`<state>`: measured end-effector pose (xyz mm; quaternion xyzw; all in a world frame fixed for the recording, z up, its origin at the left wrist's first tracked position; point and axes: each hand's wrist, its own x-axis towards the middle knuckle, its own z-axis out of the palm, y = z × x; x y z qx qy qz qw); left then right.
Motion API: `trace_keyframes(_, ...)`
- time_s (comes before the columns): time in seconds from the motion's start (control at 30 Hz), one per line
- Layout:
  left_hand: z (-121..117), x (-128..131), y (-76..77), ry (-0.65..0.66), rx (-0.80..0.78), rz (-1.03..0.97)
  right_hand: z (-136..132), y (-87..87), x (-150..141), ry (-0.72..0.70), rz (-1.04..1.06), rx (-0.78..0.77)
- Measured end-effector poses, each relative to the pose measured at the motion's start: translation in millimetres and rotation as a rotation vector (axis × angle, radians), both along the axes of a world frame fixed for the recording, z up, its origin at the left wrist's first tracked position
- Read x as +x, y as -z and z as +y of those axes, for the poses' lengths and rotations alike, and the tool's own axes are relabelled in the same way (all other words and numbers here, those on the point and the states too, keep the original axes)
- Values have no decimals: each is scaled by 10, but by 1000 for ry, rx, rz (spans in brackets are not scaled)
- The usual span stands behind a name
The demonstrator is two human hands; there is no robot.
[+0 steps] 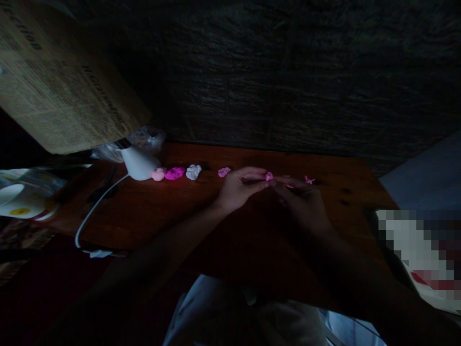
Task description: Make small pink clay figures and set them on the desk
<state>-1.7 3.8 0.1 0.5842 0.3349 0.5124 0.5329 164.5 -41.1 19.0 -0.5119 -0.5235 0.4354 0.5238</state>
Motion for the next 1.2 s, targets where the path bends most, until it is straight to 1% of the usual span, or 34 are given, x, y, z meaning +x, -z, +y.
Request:
trace_keyframes(0.2,-27,9,-3,-32,20,36,-16,0,11,21,-94,75)
trace_keyframes(0.37,-44,26,12,-56,108,34,-3,29,13,62,-160,175)
trace_keyframes(0.47,-49,35,12,-70,141,58,13,64,16,60,-171,236)
trace_keyframes(0.67,-71,41,5,-77,153,77,25,91,26,53,-185,295)
trace_keyframes(0.8,-74,38,8,-55,157,63,28,96,33,63,-182,292)
trace_keyframes(0.97,-64,36,6,-34,120,41,21,77,24,73,-179,285)
trace_keyframes(1.2,-63,31,-8,-57,130,52,25,75,29,77,-210,276)
